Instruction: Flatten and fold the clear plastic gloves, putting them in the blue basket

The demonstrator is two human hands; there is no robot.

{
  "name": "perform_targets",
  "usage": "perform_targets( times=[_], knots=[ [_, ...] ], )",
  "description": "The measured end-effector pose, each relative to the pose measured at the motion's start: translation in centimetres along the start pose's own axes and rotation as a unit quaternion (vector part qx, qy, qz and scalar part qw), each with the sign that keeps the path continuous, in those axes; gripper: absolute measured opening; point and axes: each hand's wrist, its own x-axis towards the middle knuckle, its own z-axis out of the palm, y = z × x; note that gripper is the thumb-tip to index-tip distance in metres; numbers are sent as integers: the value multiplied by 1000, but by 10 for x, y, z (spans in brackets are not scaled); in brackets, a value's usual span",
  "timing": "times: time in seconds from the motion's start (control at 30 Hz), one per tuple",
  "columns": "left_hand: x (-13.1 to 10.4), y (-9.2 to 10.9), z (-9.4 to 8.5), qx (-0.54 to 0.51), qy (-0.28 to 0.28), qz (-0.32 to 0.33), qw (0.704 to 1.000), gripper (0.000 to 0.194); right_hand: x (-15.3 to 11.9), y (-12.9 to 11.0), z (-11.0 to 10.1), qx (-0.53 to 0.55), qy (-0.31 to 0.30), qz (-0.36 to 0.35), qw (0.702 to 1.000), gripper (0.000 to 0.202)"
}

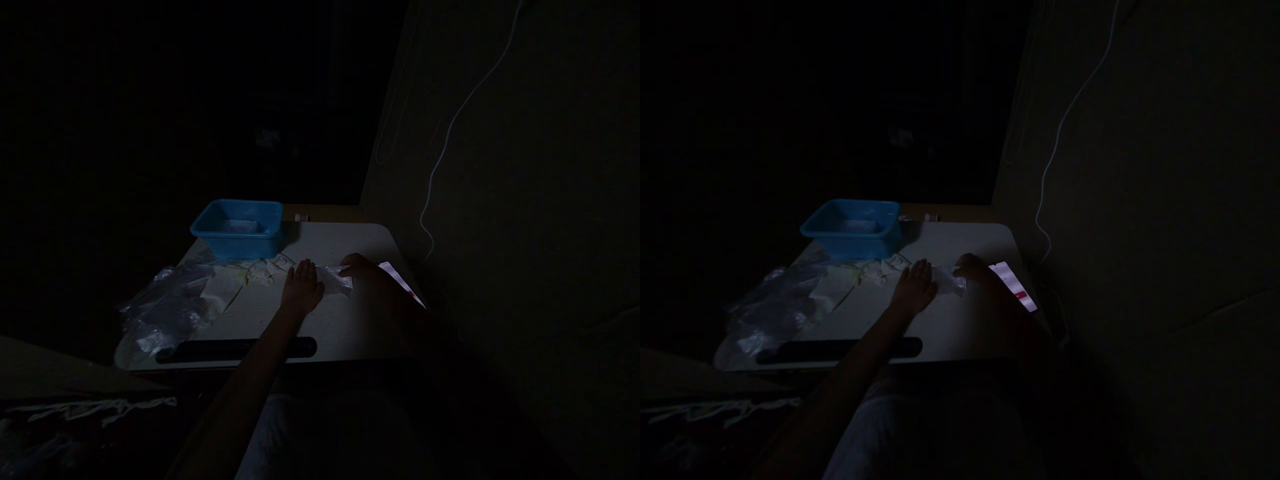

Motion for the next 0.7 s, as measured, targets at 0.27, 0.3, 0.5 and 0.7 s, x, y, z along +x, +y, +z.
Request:
perform_targets(
  times=[0.27, 0.3, 0.5, 0.7],
  knots=[
    [2, -6, -3, -106, 65, -2, 992, 48, 14, 7, 18, 112, 38, -6, 993, 28],
    [2, -8, -4, -137, 86, -8, 987, 46, 16, 8, 22, 129, 58, 2, 990, 30],
    [7, -23, 2, -335, 162, -77, 925, 37, 16, 7, 28, 222, 57, 35, 973, 43],
    [35, -30, 2, -485, 108, -51, 866, 37, 5, -1, 23, 332, -35, 26, 942, 49]
  ],
)
